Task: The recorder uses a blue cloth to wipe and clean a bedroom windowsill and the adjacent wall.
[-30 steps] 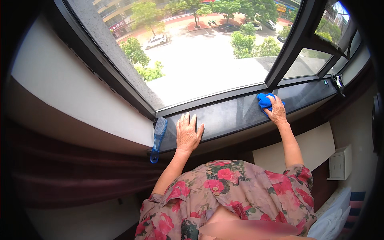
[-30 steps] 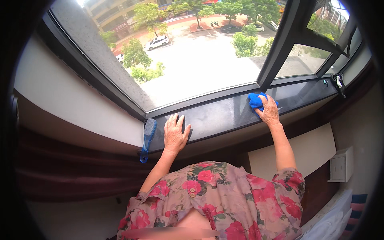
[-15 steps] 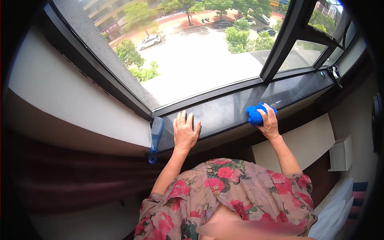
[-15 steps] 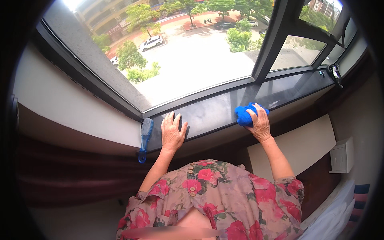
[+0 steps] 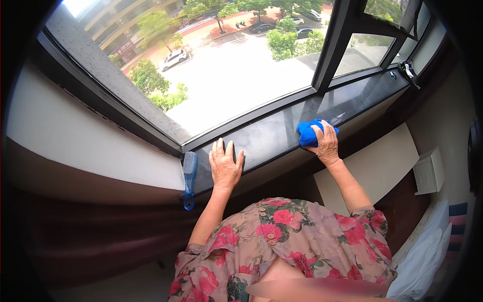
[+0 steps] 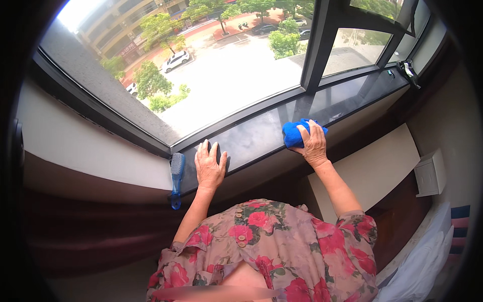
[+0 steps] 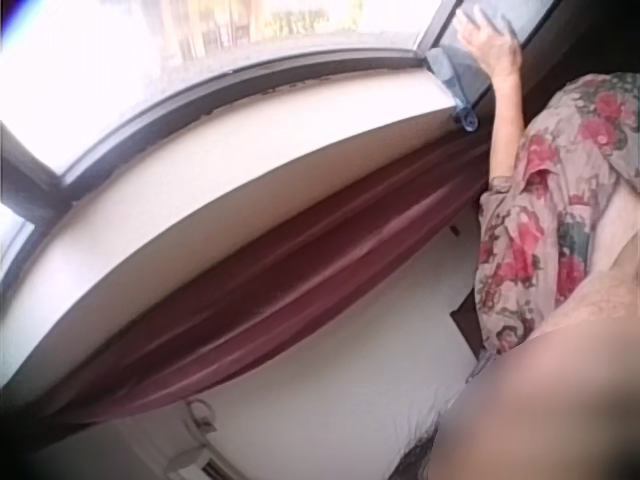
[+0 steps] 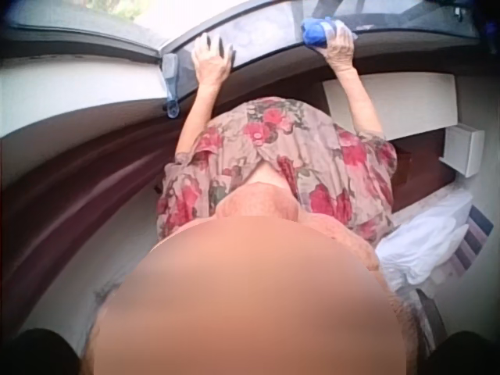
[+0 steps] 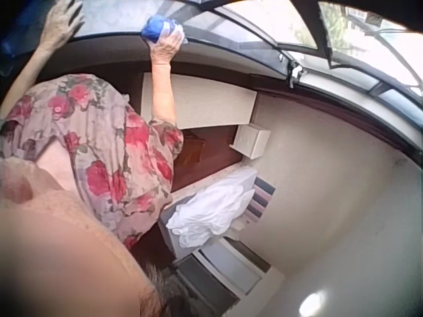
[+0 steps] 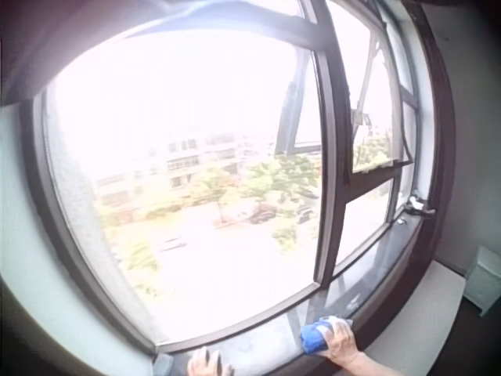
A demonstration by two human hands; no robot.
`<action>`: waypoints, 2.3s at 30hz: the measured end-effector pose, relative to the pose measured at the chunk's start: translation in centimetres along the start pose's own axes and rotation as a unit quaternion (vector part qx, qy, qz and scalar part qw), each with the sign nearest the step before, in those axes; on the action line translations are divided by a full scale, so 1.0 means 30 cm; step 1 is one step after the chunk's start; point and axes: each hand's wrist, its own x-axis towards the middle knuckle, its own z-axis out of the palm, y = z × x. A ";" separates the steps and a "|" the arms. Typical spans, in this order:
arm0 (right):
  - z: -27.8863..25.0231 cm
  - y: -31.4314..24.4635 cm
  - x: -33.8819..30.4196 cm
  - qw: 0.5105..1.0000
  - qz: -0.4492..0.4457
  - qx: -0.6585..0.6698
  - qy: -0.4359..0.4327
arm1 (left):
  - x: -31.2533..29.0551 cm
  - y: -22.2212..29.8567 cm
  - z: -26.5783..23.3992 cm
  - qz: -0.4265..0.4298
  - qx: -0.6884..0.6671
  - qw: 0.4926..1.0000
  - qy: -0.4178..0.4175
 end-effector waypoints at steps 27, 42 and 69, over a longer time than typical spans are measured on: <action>0.112 0.068 0.255 0.992 -0.010 0.069 -0.109 | 0.000 -0.018 0.018 -0.008 0.011 1.000 -0.014; 0.078 0.817 0.171 0.936 0.282 -0.207 0.041 | 0.008 0.008 -0.002 -0.014 -0.009 1.000 0.022; 0.100 -0.225 0.019 0.997 0.056 0.023 0.047 | -0.004 -0.011 0.008 0.003 -0.022 1.000 0.017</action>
